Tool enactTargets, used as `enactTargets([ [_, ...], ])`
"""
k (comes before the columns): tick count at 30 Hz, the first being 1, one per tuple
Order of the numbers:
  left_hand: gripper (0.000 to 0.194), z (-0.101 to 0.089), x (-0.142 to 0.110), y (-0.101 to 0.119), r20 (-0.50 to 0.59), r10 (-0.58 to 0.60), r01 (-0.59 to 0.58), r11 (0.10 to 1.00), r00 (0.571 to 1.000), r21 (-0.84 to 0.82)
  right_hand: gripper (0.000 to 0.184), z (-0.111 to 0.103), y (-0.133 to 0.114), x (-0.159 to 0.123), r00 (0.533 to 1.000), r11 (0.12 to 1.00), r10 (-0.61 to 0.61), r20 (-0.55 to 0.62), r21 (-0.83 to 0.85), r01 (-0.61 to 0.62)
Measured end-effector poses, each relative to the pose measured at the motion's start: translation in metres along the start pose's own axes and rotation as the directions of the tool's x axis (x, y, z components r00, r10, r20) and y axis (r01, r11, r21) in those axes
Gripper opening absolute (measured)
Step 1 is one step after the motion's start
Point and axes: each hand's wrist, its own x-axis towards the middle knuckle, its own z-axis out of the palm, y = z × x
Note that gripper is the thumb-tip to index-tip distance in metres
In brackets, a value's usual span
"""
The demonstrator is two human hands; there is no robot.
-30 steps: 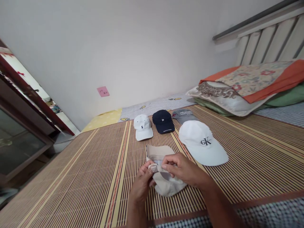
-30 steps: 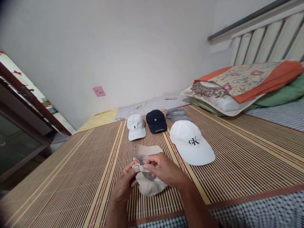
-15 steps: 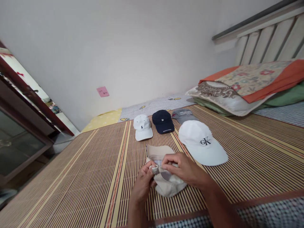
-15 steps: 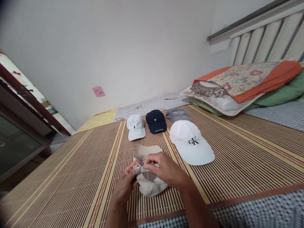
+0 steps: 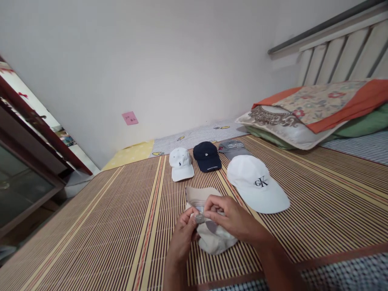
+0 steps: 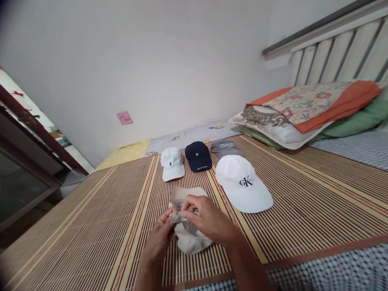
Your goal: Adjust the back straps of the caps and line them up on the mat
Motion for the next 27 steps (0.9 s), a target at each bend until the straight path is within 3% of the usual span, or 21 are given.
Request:
enactTargets([
  [4,0.047,0.002,0.0,0.0,0.008,0.004,-0.004,1.0,1.0,0.013,0.008,0.004,0.002,0.002,1.0,0.997,0.016,-0.009,0.08,-0.015],
  [8,0.048,-0.002,0.0,-0.001,-0.006,0.002,-0.002,1.0,1.0,0.009,0.018,-0.006,0.009,-0.001,1.0,0.998,0.021,-0.01,0.066,-0.02],
  [15,0.05,-0.004,0.0,0.001,-0.027,0.01,-0.01,1.0,1.0,-0.004,0.017,-0.03,0.028,-0.012,0.983,0.984,0.134,0.124,0.098,-0.146],
  [27,0.047,-0.003,-0.005,0.005,-0.022,-0.006,0.007,0.999,1.0,0.052,0.01,-0.003,0.012,0.0,0.996,0.991,0.035,0.083,0.124,-0.045],
])
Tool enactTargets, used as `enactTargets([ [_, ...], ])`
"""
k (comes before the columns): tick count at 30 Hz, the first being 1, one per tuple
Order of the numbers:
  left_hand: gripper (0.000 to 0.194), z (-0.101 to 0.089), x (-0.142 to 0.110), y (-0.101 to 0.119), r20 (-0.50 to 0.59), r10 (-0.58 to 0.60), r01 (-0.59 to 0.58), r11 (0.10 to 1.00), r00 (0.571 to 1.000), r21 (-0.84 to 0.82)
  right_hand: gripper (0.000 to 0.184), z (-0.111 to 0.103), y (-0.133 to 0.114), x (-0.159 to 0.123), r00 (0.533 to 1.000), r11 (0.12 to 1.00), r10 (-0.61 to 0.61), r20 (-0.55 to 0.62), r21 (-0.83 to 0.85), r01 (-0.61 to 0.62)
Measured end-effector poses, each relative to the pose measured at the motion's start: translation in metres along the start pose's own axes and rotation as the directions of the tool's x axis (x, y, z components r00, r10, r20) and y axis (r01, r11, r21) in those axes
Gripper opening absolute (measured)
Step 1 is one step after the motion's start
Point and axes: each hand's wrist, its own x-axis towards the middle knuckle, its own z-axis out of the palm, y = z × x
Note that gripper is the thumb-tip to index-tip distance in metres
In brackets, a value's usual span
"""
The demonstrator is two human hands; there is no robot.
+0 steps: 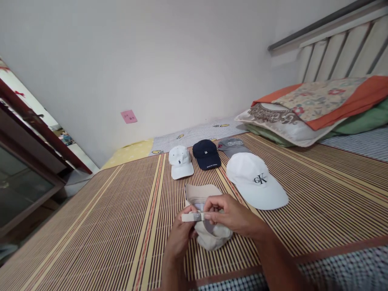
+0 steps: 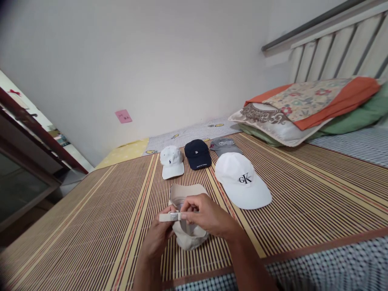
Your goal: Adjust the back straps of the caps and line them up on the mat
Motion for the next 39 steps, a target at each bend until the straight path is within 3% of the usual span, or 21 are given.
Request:
enactTargets([
  [5,0.049,-0.007,0.0,-0.003,-0.006,0.009,-0.009,1.0,1.0,-0.012,0.024,-0.019,0.01,-0.007,0.999,0.999,0.025,-0.028,-0.046,-0.026],
  [9,0.049,-0.01,-0.001,-0.004,-0.008,-0.003,0.003,1.0,1.0,-0.019,0.016,-0.03,0.016,-0.013,0.997,0.995,0.073,0.032,-0.075,-0.071],
  [26,0.046,-0.01,-0.002,0.003,-0.055,-0.002,0.005,0.999,0.998,0.047,0.01,-0.017,0.008,-0.005,1.0,0.993,0.019,-0.023,-0.112,-0.021],
  [39,0.044,-0.009,-0.004,0.002,-0.047,0.023,-0.022,0.999,0.999,0.032,0.017,-0.016,0.014,-0.006,0.996,0.993,-0.043,0.073,0.114,0.034],
])
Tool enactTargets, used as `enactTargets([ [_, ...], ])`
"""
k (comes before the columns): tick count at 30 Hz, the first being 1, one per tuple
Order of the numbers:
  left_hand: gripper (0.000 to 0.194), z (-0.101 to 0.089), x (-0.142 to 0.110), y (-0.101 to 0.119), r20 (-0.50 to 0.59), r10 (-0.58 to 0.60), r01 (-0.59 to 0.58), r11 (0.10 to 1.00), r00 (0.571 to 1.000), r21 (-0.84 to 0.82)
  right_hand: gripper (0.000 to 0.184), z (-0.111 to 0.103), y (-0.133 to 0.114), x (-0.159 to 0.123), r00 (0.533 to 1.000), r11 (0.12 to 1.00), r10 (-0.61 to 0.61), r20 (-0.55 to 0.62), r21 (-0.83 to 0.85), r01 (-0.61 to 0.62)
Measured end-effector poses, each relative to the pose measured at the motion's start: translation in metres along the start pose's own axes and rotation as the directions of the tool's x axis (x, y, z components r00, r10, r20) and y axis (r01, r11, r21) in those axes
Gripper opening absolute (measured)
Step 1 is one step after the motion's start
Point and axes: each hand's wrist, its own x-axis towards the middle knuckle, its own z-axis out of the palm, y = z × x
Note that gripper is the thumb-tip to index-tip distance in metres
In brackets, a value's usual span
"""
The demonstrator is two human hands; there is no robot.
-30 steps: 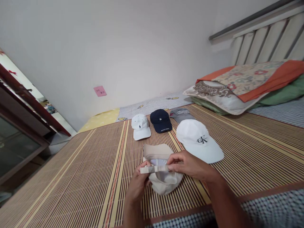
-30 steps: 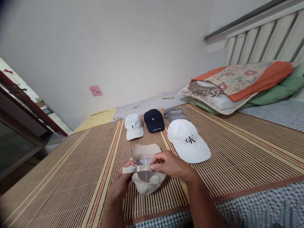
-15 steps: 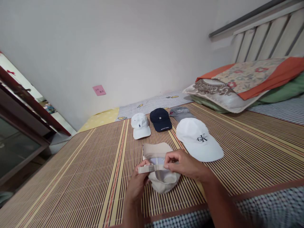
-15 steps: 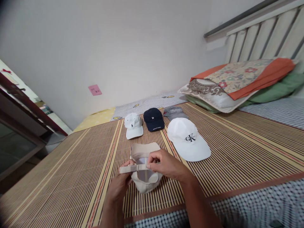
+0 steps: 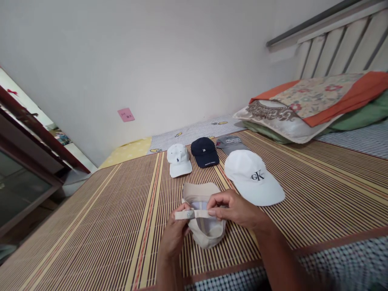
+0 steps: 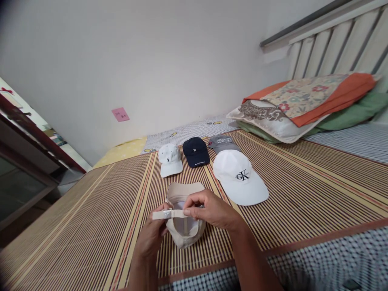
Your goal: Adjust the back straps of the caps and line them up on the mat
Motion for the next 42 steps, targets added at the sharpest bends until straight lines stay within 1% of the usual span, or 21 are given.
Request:
enactTargets([
  [4,0.045,0.0009,0.0009,0.0004,-0.006,-0.035,0.035,0.999,0.999,-0.003,0.018,0.0007,0.0016,0.0018,1.0,1.0,0.008,0.0,0.007,-0.008],
  [8,0.047,0.0028,0.0004,0.0018,-0.014,-0.048,0.048,0.998,0.999,-0.033,0.014,0.002,0.0,0.0036,1.0,0.999,0.018,-0.009,-0.043,-0.018],
  [11,0.046,0.0031,-0.0006,0.002,-0.006,-0.042,0.042,0.998,0.999,-0.046,0.015,0.0022,-0.0018,0.0033,1.0,0.999,0.023,0.016,-0.047,-0.023],
  [15,0.044,0.002,0.0003,-0.0002,0.036,-0.017,0.018,0.999,0.999,-0.027,0.018,0.0033,-0.0019,0.0032,0.999,0.999,0.039,0.035,-0.012,-0.038],
  [17,0.044,0.0015,0.0013,-0.0013,0.039,-0.017,0.018,1.0,0.999,-0.023,0.019,0.004,-0.0012,0.0037,0.998,0.999,0.046,0.031,-0.003,-0.046],
  [23,0.043,0.0007,0.0029,-0.0031,0.039,-0.025,0.024,0.999,0.999,0.029,0.016,0.0052,-0.0007,0.0057,0.999,0.997,0.039,0.001,-0.063,-0.039],
  [29,0.042,0.001,0.0018,-0.004,-0.023,0.002,-0.002,1.0,1.0,-0.005,0.014,0.0076,-0.0026,0.0047,0.999,0.995,0.029,-0.023,-0.097,-0.031],
  [38,0.042,0.0037,0.0011,0.0014,0.041,-0.012,0.009,0.996,0.999,0.085,0.013,0.0076,-0.0024,0.0064,1.0,0.994,0.026,-0.015,-0.103,-0.028],
  [42,0.041,0.0047,0.0018,0.0004,0.043,-0.007,0.005,0.998,0.999,0.066,0.014,0.0074,-0.0032,0.0055,1.0,0.992,0.015,-0.019,-0.122,-0.017],
])
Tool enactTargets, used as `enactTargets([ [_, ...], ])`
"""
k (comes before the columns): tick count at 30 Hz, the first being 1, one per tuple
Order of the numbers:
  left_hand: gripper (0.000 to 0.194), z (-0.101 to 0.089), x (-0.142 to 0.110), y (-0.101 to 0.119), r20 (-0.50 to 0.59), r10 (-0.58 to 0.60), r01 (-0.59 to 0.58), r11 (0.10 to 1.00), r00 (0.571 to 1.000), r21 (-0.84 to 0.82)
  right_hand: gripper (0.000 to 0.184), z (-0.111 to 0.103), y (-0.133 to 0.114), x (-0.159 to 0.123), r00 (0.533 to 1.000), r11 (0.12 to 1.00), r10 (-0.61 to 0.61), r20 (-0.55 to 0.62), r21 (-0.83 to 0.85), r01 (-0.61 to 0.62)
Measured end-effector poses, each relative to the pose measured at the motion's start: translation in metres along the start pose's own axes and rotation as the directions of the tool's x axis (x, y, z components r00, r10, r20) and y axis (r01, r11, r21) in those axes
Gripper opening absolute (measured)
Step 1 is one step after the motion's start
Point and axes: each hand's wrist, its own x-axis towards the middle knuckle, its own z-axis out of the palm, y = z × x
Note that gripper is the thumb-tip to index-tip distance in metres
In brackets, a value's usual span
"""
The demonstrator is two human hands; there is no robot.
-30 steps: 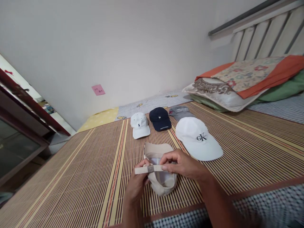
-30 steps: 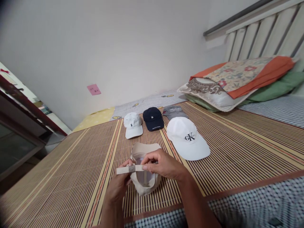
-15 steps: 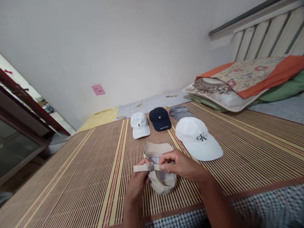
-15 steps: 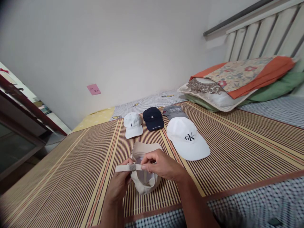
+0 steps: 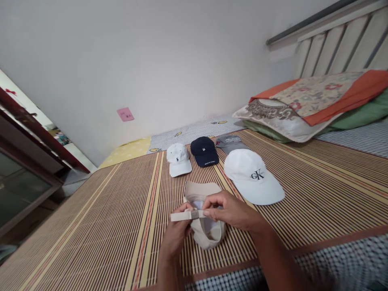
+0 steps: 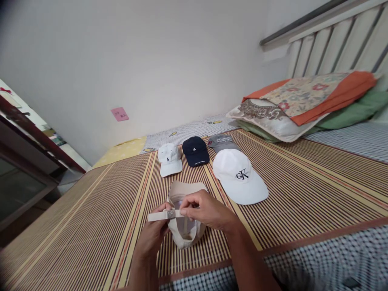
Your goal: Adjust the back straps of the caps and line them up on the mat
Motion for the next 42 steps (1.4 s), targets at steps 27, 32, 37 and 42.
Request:
enactTargets([
  [27,0.044,-0.013,-0.006,0.005,-0.039,-0.03,0.023,0.985,0.999,-0.168,0.019,-0.02,0.011,-0.01,0.997,0.998,0.059,-0.047,-0.012,-0.06],
  [32,0.046,-0.013,-0.007,0.007,-0.025,-0.03,0.026,0.986,0.999,-0.162,0.017,-0.02,0.013,-0.009,0.995,0.998,0.063,-0.08,0.022,-0.061],
  [37,0.044,-0.011,-0.006,0.007,-0.025,-0.015,0.011,0.987,1.0,-0.159,0.015,-0.019,0.011,-0.007,0.994,0.999,0.041,-0.106,0.009,-0.04],
  [42,0.044,-0.012,-0.006,0.005,-0.028,-0.007,0.002,0.984,1.0,-0.176,0.015,-0.018,0.011,-0.007,0.994,1.0,0.023,-0.106,0.003,-0.022],
])
